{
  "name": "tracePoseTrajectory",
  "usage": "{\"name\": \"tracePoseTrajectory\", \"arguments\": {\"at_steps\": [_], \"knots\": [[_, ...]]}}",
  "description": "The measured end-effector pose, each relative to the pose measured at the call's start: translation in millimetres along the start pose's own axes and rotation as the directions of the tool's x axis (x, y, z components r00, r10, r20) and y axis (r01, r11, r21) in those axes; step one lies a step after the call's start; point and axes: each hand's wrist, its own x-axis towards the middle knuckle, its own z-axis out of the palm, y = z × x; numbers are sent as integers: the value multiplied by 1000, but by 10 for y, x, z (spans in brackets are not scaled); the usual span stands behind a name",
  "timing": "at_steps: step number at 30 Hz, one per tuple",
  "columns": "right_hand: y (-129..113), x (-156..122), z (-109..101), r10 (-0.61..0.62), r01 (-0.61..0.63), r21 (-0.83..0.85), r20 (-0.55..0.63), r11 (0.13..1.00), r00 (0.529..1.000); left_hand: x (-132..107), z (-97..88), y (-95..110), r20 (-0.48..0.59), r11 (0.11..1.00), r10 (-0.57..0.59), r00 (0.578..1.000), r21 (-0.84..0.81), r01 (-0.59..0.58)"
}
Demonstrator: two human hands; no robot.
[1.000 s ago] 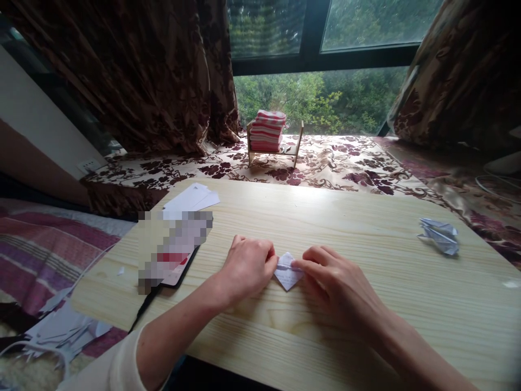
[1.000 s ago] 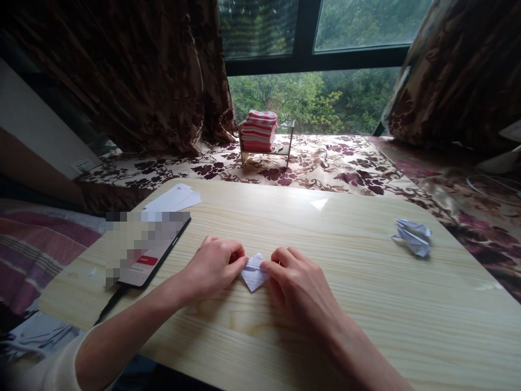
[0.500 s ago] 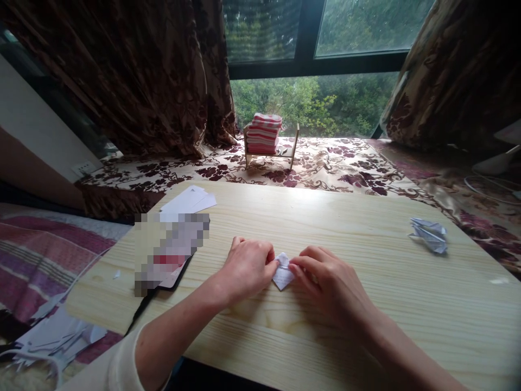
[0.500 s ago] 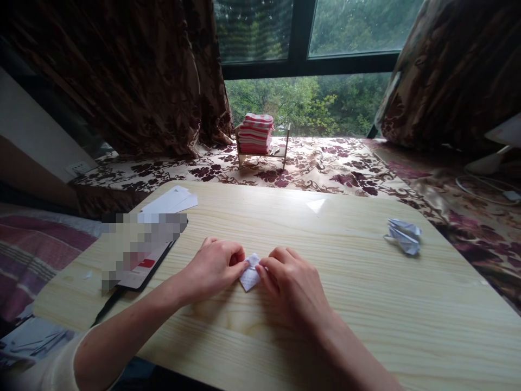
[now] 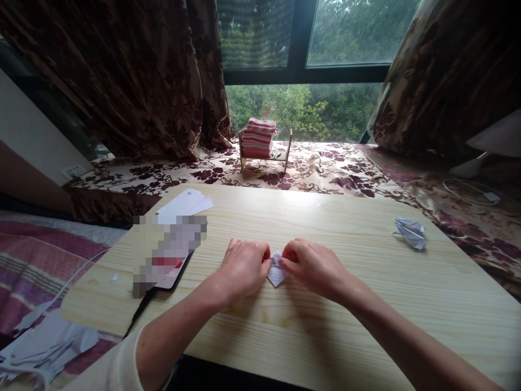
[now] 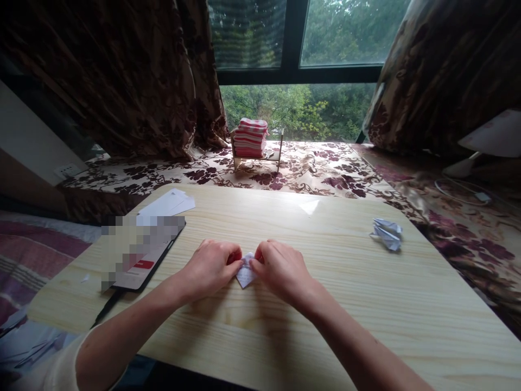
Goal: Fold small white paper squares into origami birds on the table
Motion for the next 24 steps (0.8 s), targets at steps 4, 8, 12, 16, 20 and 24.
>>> {"name": "tracePoseTrajectory", "arguments": {"at_steps": [4,8,12,16,20,24], "knots": [[2,50,10,-11,11,22,1,1000,1000,-26,25,-51,-21,999,27,999,-27,-28],[87,17,87,-41,49,202,-43,978,998,-66,118,-122,-99,992,70,993,-97,-79],[131,-14,136,-54,66,415,-42,908,998,-98,198,-173,-190,971,55,980,-220,-97],[120,-10,162,-103,122,498,-66,858,993,-104,226,-201,-235,936,59,970,-325,-135],[124,4,170,-124,144,535,-72,833,990,-111,233,-196,-249,925,58,967,-352,-146],[120,5,136,-162,163,493,-44,854,986,-127,249,-163,-264,926,63,962,-344,-155]]}}
